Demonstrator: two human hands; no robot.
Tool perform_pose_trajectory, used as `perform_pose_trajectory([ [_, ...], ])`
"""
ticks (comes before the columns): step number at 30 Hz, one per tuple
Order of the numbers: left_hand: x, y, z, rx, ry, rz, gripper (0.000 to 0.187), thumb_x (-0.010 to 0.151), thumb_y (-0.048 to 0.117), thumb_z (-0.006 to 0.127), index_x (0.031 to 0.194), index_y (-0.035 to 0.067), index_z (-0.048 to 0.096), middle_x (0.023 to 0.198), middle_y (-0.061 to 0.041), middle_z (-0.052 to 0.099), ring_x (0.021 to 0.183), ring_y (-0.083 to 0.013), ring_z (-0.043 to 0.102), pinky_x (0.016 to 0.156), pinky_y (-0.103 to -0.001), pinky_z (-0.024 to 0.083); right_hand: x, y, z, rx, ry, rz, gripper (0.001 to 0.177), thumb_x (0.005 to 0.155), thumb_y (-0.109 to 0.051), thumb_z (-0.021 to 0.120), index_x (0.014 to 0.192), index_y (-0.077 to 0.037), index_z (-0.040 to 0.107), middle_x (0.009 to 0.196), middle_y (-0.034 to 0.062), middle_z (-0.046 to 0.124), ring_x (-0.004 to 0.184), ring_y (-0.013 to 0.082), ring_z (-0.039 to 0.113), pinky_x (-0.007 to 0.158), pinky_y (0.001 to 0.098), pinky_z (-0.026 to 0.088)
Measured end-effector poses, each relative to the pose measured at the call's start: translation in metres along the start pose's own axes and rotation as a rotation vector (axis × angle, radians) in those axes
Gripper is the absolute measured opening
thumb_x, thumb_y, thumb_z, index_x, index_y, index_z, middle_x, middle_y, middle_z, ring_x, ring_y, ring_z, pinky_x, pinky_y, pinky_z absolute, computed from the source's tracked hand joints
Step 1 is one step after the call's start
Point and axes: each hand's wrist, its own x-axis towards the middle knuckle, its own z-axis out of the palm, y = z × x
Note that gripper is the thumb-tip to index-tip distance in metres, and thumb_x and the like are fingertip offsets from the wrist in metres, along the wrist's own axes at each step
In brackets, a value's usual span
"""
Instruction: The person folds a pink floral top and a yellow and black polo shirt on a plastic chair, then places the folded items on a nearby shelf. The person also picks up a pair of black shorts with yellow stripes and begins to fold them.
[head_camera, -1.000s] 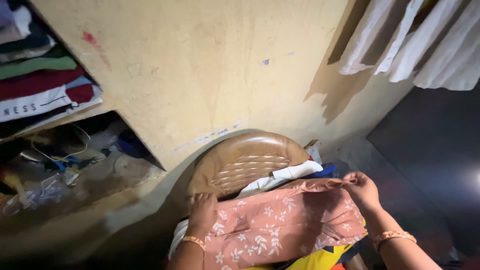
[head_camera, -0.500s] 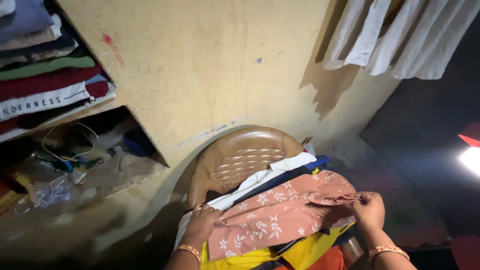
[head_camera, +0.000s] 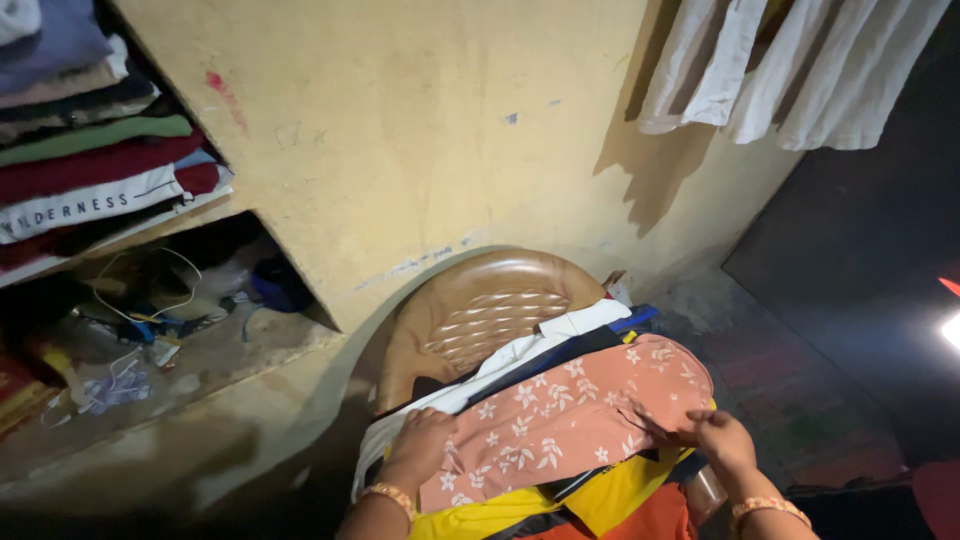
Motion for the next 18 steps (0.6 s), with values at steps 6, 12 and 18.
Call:
perform_pose_trajectory([
  [6, 0.027, 0.044, 0.013, -0.202, -0.005, 0.165, 0.046, 0.076, 0.020, 0.079, 0.120, 0.011, 0.069, 0.125, -0.016, 0.064, 0.117, -0.0362, 0.058, 0.101, -0.048, 0.046, 0.024, -0.002, 0.007, -0.262, 0.219, 0.018, 0.056, 0.083, -0.013, 0.079, 0.130, 0.004, 0.055, 0.103, 0.0222, 0.070, 0.087, 0.0259, 0.070, 0.075, 0.0398, 0.058],
  [12, 0.020, 0.050, 0.028, 0.017, -0.157, -0.068, 0.069, 0.087, 0.004, 0.059, 0.149, 0.035, 0.054, 0.125, -0.014, 0.062, 0.114, -0.0368, 0.059, 0.099, -0.049, 0.046, 0.030, 0.006, -0.006, -0.198, 0.126, 0.175, 0.041, 0.078, 0.001, 0.076, 0.115, 0.016, 0.069, 0.090, 0.0201, 0.071, 0.071, 0.0289, 0.066, 0.058, 0.0394, 0.050],
  [18, 0.061, 0.087, 0.015, -0.077, 0.109, 0.299, 0.049, 0.083, 0.002, 0.056, 0.122, 0.027, 0.073, 0.103, -0.012, 0.068, 0.102, -0.0359, 0.062, 0.092, -0.047, 0.049, 0.025, 0.005, -0.013, 0.228, 0.091, 0.338, 0.019, 0.097, -0.010, 0.059, 0.106, 0.006, 0.063, 0.082, 0.0210, 0.072, 0.064, 0.0360, 0.071, 0.059, 0.0383, 0.054],
])
